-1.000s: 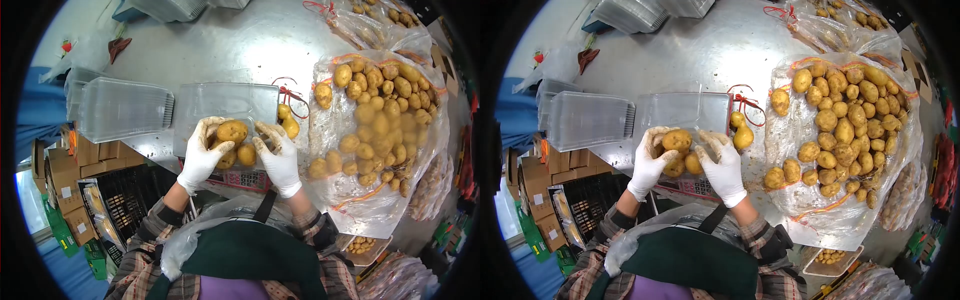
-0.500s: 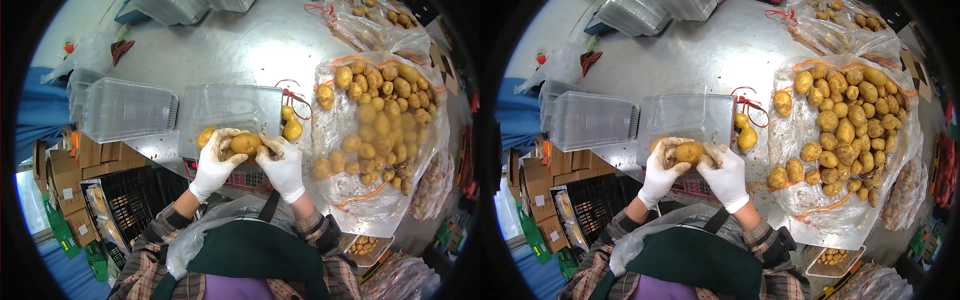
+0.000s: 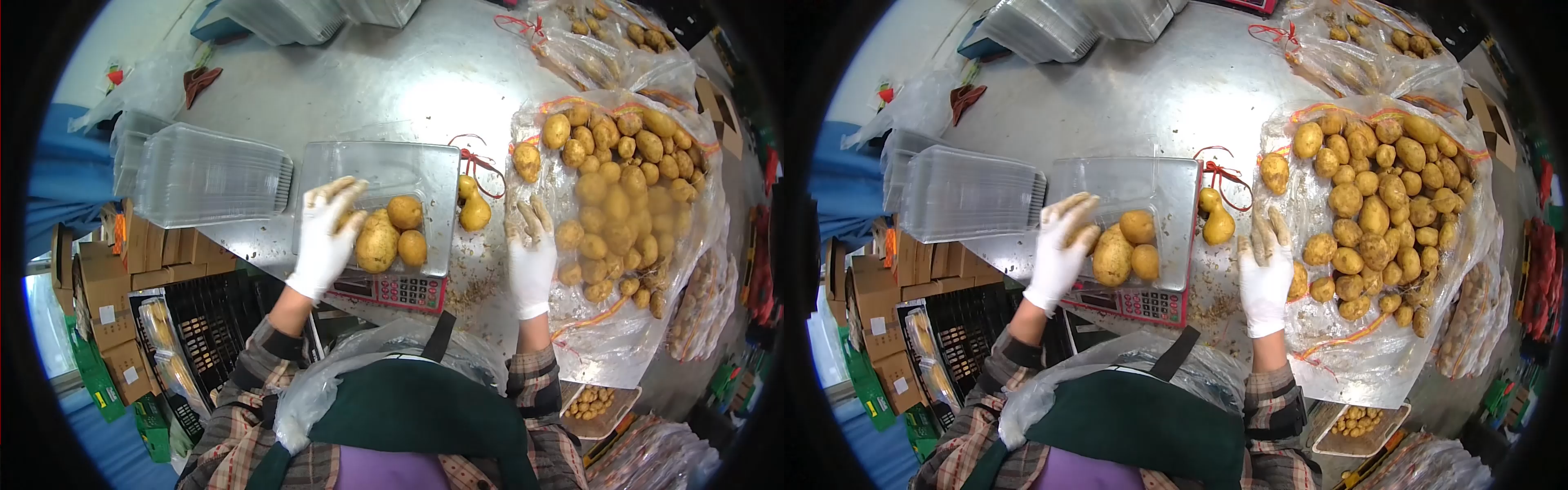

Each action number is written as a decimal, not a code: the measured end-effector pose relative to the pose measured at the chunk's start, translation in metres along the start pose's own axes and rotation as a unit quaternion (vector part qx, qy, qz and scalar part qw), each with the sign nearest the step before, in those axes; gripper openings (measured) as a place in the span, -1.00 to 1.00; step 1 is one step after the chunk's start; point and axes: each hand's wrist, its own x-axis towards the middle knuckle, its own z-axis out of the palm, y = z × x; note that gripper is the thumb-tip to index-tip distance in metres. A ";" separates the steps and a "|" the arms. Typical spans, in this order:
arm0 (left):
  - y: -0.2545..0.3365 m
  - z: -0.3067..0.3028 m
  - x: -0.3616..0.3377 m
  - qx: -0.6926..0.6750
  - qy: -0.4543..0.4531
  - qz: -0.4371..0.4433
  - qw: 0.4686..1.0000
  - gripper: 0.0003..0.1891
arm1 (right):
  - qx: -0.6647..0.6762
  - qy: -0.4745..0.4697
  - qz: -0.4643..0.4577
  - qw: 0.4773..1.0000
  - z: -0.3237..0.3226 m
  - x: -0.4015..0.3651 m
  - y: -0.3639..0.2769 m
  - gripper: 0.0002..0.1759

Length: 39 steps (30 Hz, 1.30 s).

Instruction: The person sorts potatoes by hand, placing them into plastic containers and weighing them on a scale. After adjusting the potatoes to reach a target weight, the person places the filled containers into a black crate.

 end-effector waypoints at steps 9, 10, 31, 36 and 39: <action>-0.032 -0.002 -0.041 0.093 -0.034 -0.053 0.994 -0.53 | -0.069 -0.146 -0.227 0.960 0.044 -0.035 -0.025 -0.56; -0.031 0.004 -0.043 0.095 -0.035 -0.065 0.993 -0.47 | -0.099 -0.152 -0.231 0.956 0.053 -0.043 -0.028 -0.53; -0.033 0.016 -0.026 0.193 -0.063 0.073 0.976 -0.62 | -0.243 -0.201 -0.226 0.922 0.066 -0.039 -0.035 -0.61; -0.038 -0.005 -0.034 0.052 -0.106 0.044 0.992 -0.58 | 0.049 -0.116 -0.059 0.990 0.061 -0.023 -0.040 -0.75; -0.050 -0.039 -0.045 -0.138 -0.073 -0.034 0.987 -0.57 | 0.140 -0.152 0.045 0.977 0.071 0.008 -0.044 -0.56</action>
